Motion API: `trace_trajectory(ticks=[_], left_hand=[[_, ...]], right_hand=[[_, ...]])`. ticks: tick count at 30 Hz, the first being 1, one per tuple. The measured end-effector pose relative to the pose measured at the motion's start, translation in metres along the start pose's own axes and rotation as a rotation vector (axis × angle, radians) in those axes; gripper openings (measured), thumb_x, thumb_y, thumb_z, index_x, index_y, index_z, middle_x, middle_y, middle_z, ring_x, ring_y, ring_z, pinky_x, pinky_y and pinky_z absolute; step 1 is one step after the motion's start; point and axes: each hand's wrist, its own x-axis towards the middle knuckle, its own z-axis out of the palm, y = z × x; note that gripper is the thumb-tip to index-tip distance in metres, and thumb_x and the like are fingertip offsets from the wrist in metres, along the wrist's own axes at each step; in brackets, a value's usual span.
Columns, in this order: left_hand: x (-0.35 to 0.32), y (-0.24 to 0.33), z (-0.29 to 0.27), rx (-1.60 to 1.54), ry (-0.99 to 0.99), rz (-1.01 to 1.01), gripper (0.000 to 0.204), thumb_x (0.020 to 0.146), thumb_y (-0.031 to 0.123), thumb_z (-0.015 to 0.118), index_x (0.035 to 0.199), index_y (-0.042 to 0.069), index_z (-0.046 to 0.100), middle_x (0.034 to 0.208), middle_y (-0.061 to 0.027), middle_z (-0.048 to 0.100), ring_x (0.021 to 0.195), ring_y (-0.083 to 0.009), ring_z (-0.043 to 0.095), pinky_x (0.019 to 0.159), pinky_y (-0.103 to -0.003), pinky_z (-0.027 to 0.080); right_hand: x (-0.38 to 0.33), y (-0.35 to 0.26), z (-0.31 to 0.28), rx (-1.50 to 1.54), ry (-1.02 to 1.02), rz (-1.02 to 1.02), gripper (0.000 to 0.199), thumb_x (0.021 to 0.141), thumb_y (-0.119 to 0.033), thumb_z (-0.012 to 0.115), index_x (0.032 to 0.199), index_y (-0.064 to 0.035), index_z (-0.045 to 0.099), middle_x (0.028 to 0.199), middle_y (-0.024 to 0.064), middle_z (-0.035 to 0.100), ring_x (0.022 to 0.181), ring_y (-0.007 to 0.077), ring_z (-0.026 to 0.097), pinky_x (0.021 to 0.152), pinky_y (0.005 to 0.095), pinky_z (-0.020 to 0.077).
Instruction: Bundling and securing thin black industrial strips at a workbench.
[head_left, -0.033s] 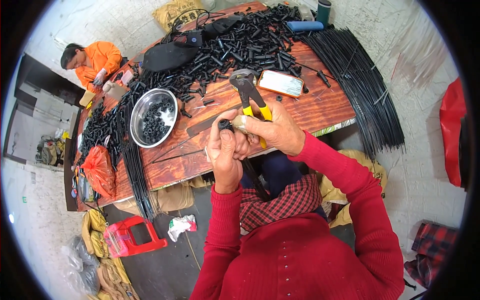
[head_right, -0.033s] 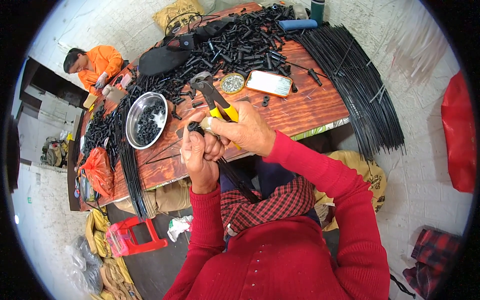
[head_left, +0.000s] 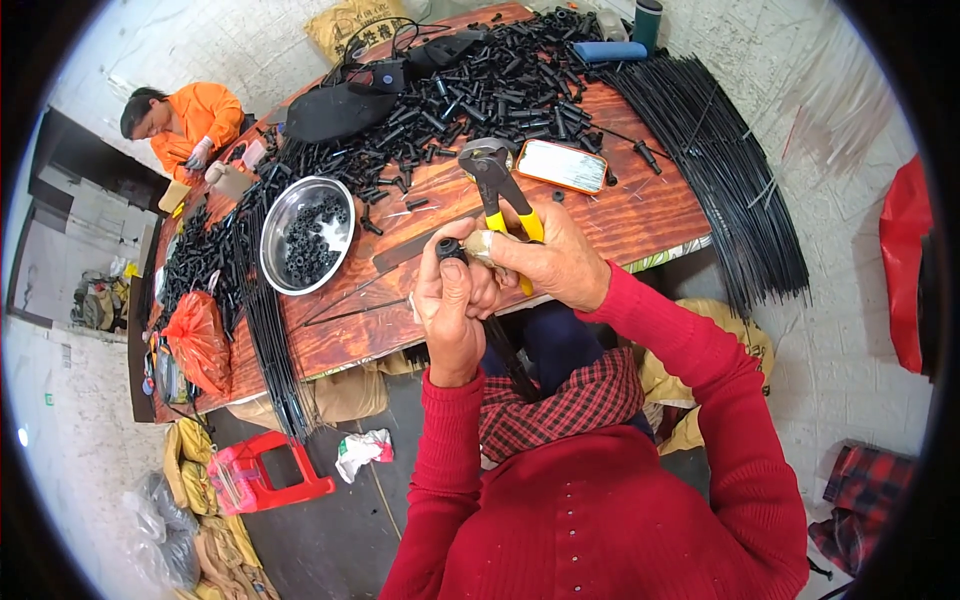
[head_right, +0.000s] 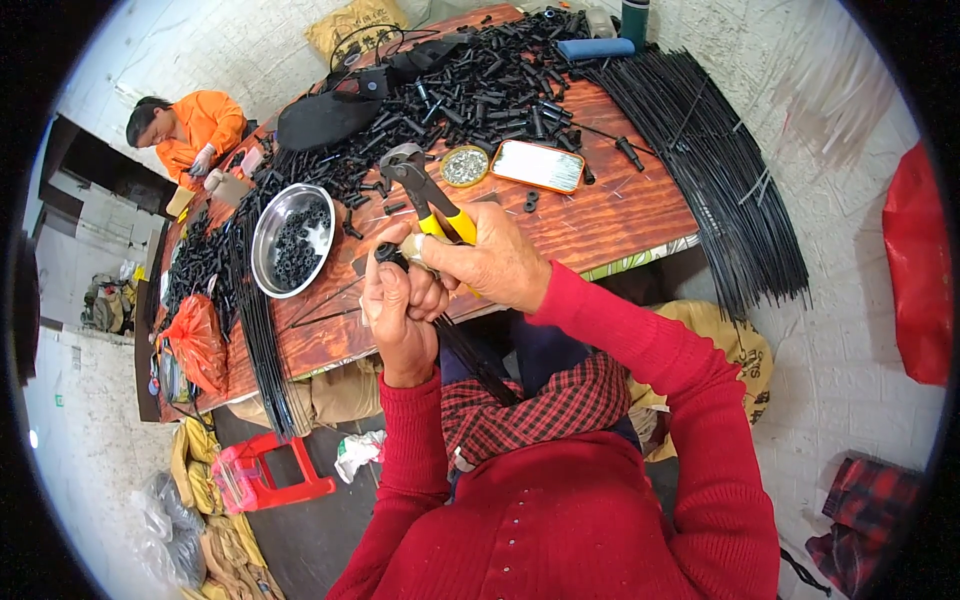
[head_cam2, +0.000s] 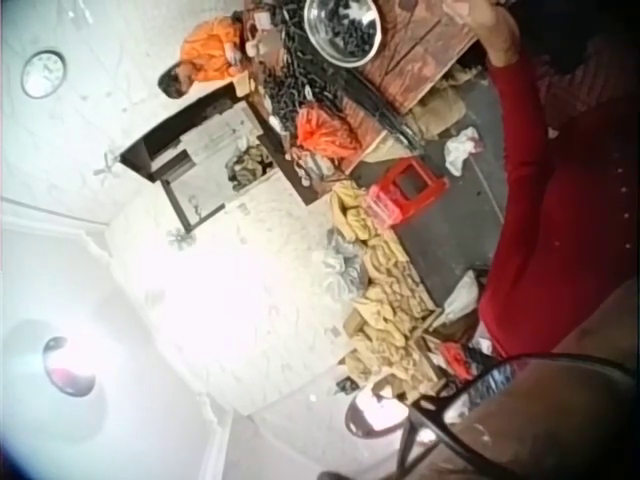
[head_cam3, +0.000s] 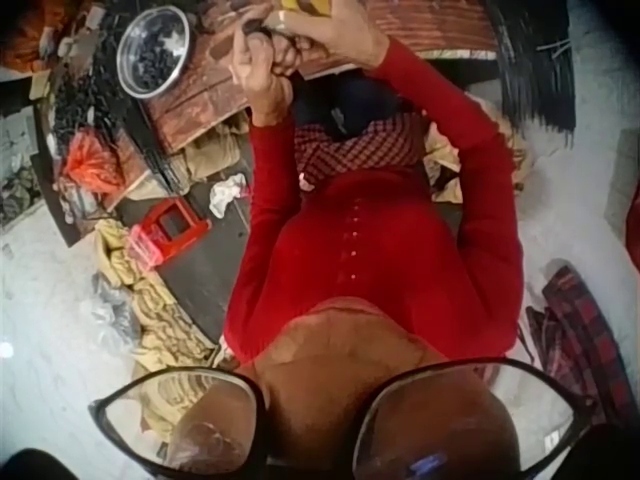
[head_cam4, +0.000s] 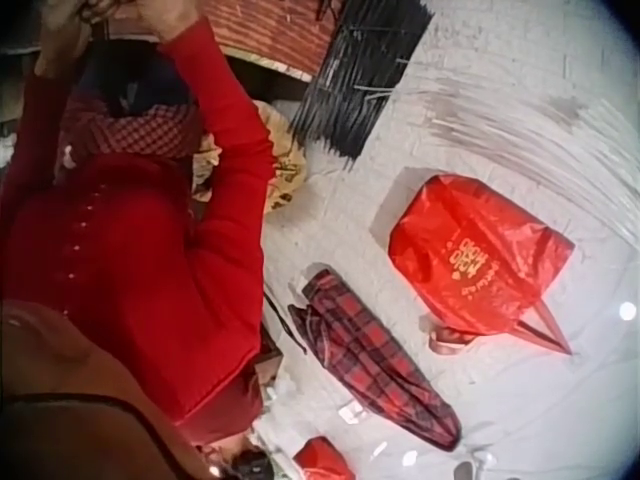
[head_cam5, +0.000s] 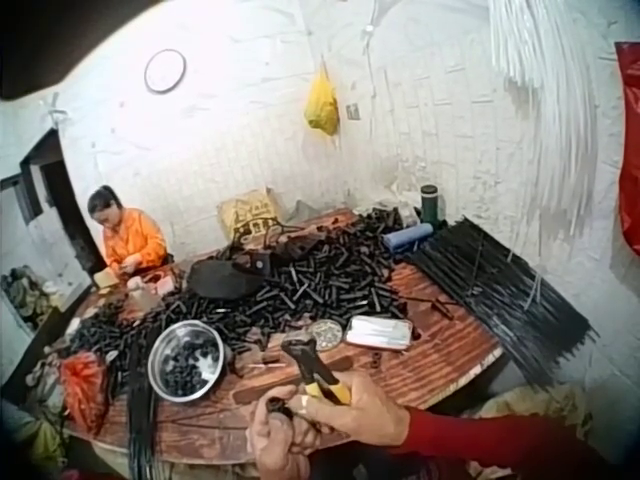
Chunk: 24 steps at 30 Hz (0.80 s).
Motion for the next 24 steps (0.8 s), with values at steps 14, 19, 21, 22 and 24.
trace_trajectory(ticks=[14, 19, 21, 22, 24], left_hand=[[0.004, -0.004, -0.003, -0.128, -0.042, -0.017, 0.057, 0.104, 0.032, 0.053, 0.147, 0.001, 0.036, 0.065, 0.0063, 0.030, 0.053, -0.0029, 0.025, 0.048, -0.020, 0.021], [0.009, -0.001, -0.002, -0.054, -0.057, 0.008, 0.058, 0.104, 0.035, 0.050, 0.146, -0.002, 0.036, 0.067, 0.0049, 0.031, 0.053, -0.0033, 0.025, 0.046, -0.020, 0.020], [0.010, -0.002, -0.001, -0.033, -0.071, 0.025, 0.057, 0.105, 0.036, 0.049, 0.145, -0.003, 0.037, 0.067, 0.0048, 0.030, 0.052, -0.0034, 0.025, 0.045, -0.020, 0.020], [0.010, -0.004, -0.001, -0.033, -0.067, 0.027, 0.057, 0.105, 0.036, 0.049, 0.145, -0.003, 0.037, 0.067, 0.0048, 0.030, 0.052, -0.0034, 0.025, 0.045, -0.020, 0.020], [0.009, -0.007, -0.002, -0.022, -0.064, 0.020, 0.057, 0.105, 0.036, 0.050, 0.144, -0.004, 0.038, 0.067, 0.0052, 0.030, 0.052, -0.0030, 0.026, 0.045, -0.020, 0.020]], right_hand=[[0.005, -0.015, -0.013, -0.146, -0.101, -0.056, 0.024, 0.097, -0.019, 0.062, 0.111, -0.0002, 0.064, 0.078, -0.0012, 0.060, 0.062, 0.0071, 0.057, 0.054, 0.0233, 0.0449], [-0.013, -0.040, -0.046, -0.369, -0.313, 0.293, 0.033, 0.103, -0.031, 0.052, 0.112, -0.0013, 0.063, 0.078, 0.0001, 0.060, 0.057, 0.0074, 0.055, 0.051, 0.0222, 0.0440], [-0.020, -0.049, -0.047, -0.499, -0.387, 0.361, 0.029, 0.103, -0.029, 0.052, 0.103, -0.0021, 0.061, 0.079, 0.0018, 0.061, 0.061, 0.0082, 0.056, 0.056, 0.0236, 0.0470], [-0.021, -0.049, -0.050, -0.499, -0.391, 0.363, 0.029, 0.103, -0.029, 0.052, 0.103, -0.0021, 0.061, 0.079, 0.0018, 0.061, 0.061, 0.0082, 0.056, 0.056, 0.0236, 0.0470], [-0.023, -0.050, -0.052, -0.574, -0.482, 0.353, 0.027, 0.103, -0.028, 0.051, 0.099, -0.0022, 0.058, 0.082, 0.0029, 0.062, 0.066, 0.0085, 0.058, 0.060, 0.0244, 0.0486]])
